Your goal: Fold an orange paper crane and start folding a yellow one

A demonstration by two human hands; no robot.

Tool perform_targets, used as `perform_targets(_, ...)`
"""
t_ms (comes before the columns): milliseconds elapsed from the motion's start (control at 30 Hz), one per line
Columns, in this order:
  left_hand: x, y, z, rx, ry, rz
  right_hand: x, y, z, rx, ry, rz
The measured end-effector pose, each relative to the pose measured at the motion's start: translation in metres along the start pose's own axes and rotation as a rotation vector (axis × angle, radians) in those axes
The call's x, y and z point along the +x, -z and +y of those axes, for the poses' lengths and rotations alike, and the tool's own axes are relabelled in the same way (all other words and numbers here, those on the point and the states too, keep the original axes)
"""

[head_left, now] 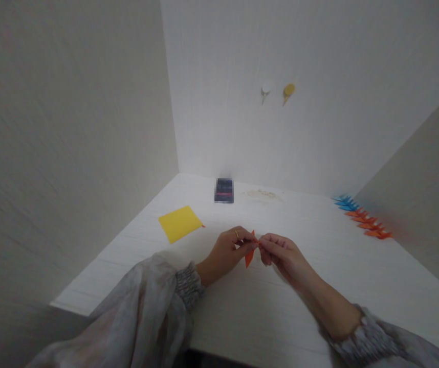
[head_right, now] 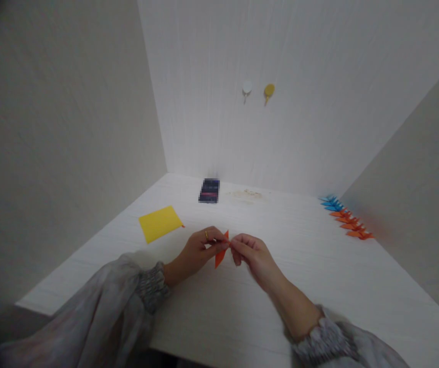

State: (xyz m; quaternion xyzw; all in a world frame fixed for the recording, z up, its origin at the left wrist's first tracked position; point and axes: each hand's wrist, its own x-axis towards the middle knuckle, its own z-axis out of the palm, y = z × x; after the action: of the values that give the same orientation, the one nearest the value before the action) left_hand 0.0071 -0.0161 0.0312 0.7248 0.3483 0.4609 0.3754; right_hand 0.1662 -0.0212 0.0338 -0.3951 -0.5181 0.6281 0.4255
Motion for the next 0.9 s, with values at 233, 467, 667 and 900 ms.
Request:
perform_targets(233,0.0001,0.0006,-0.0006,0.011,0.001,0.005,0.0006,0.0026,0.0036,-0.072,0.05,-0.003)
perform_targets(467,-0.0003,0.0005,-0.0017,0.048,0.006,0.016,0.0017,0.0046,0.006,-0.208,0.108,0.01)
perform_targets(667,-0.0005,-0.0008,0.0001,0.014,0.048,0.005,0.0005,0.0028,0.004,-0.254,0.135,0.005)
perform_targets(900,-0.0015,-0.0018,-0.0004,-0.033,0.076,-0.002,-0.0018,0.0001,0.0016,-0.3,0.19,-0.002)
